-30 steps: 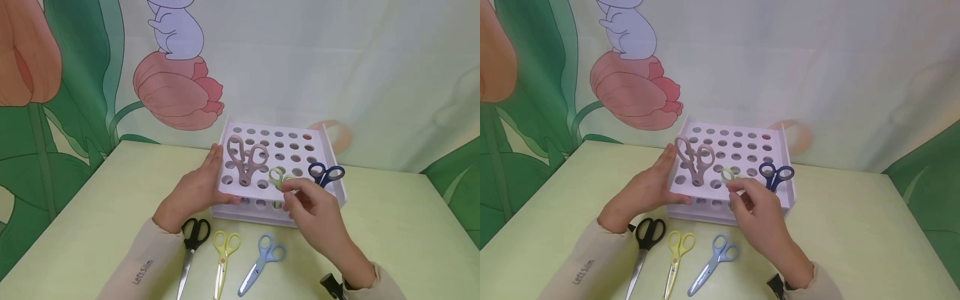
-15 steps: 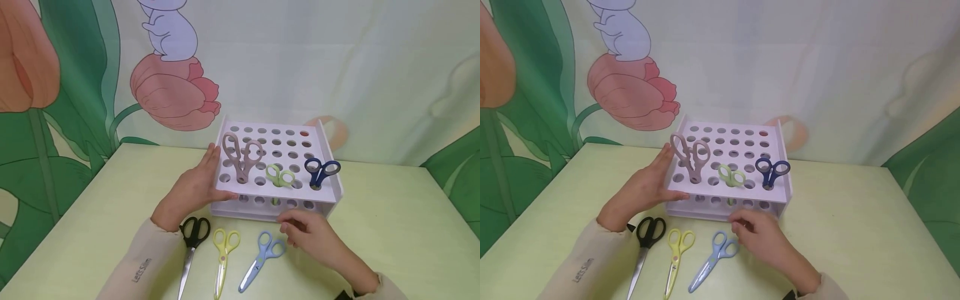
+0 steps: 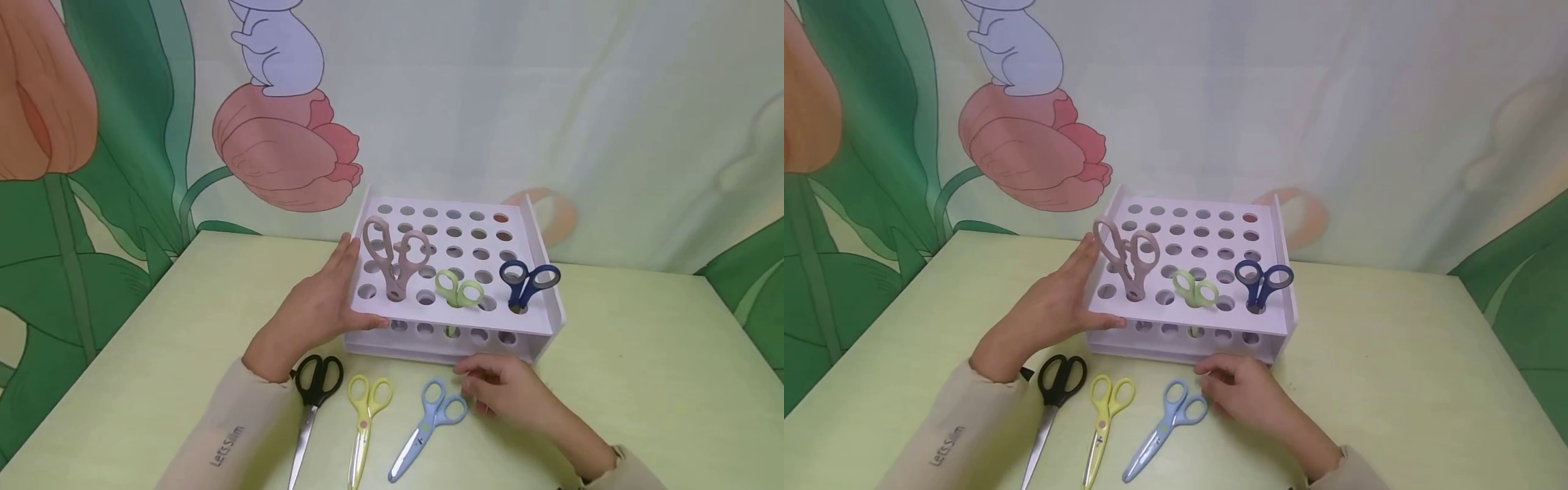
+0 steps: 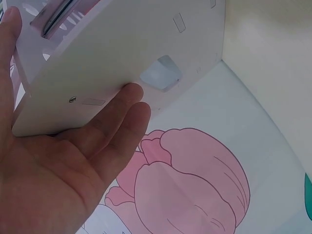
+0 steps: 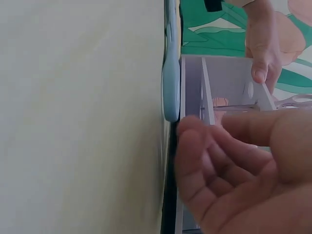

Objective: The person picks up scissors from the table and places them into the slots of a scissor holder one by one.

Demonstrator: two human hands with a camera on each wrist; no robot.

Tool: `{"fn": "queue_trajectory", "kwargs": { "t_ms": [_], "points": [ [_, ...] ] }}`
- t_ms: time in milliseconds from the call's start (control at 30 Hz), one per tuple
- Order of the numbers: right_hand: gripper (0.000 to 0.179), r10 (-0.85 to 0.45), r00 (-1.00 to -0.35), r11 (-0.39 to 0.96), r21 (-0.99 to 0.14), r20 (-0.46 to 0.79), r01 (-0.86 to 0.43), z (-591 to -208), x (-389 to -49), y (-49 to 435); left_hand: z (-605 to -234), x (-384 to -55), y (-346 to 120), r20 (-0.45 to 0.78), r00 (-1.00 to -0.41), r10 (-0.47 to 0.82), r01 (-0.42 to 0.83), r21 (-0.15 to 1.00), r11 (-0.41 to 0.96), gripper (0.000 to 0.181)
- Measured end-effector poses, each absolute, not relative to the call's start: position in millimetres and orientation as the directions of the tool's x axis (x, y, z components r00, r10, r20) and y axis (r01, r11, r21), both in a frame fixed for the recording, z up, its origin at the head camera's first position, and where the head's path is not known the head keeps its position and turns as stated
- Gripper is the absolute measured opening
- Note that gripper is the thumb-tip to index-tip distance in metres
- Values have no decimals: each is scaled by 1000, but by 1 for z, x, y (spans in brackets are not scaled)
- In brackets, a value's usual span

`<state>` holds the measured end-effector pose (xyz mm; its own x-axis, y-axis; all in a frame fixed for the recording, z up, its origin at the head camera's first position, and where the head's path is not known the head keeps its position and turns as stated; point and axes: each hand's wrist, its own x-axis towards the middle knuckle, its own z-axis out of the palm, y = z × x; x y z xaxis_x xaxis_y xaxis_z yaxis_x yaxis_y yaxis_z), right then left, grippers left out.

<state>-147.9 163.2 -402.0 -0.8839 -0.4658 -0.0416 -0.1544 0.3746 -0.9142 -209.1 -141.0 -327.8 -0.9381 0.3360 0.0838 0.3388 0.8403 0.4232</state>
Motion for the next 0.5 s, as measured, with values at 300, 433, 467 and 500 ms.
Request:
{"fn": "queue_trajectory", "kwargs": {
  "t_ms": [300, 433, 467, 500],
  "points": [
    [51, -608, -792, 514, -788, -56, -339, -410, -139, 163, -327, -205, -145, 89, -940, 330, 334, 443, 832, 132],
    [55, -621, -780, 569, -726, -71, -387, -409, -138, 160, -326, -205, -143, 87, -938, 335, 337, 458, 822, 131],
    [54, -623, -780, 581, -708, -68, -402, -409, -138, 159, -326, -206, -143, 87, -938, 337, 337, 461, 821, 131],
    [53, -623, -779, 590, -694, -67, -413, -409, -138, 159, -326, -206, -142, 87, -938, 337, 337, 464, 819, 131]
  ]
}}
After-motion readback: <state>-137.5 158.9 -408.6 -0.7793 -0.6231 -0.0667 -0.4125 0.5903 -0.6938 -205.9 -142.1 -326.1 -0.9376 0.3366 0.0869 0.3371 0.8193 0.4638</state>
